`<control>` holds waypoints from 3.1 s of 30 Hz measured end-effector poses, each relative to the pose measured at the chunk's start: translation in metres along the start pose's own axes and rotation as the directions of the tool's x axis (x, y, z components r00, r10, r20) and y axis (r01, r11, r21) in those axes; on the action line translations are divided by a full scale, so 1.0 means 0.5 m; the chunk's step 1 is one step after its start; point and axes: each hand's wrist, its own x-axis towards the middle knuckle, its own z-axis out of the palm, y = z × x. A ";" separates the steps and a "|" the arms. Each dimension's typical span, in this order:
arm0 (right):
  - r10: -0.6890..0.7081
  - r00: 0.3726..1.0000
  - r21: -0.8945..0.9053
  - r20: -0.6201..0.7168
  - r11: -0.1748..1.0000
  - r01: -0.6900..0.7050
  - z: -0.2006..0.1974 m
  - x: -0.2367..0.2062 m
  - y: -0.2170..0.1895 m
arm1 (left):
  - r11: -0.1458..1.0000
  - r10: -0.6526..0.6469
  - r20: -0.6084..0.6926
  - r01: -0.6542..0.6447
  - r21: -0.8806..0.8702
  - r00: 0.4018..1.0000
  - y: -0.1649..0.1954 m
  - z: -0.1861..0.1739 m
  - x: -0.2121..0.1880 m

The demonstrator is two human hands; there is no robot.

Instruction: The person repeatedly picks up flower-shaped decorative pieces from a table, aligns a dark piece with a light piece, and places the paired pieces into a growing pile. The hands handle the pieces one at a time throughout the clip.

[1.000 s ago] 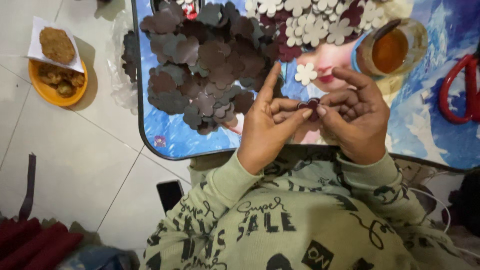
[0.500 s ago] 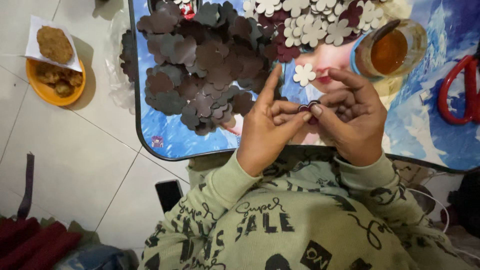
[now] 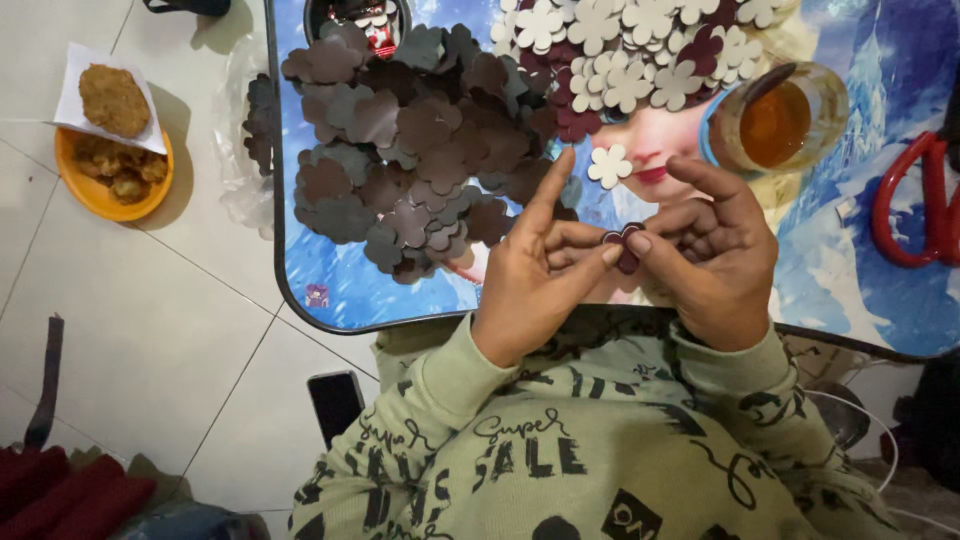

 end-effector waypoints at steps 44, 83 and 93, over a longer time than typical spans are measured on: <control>-0.042 0.999 0.013 0.027 0.999 0.042 0.006 -0.028 -0.020 | 0.999 -0.042 0.042 0.042 -0.008 0.998 0.086 0.008 -0.021; -0.457 0.845 -0.940 0.277 0.052 0.337 -0.155 0.073 -0.154 | 0.098 0.373 0.501 -0.570 0.815 0.781 0.144 0.062 0.148; -0.558 0.801 -0.928 0.215 0.140 0.346 -0.184 0.038 -0.132 | 0.783 0.287 0.058 -0.270 0.560 0.956 0.196 0.099 0.060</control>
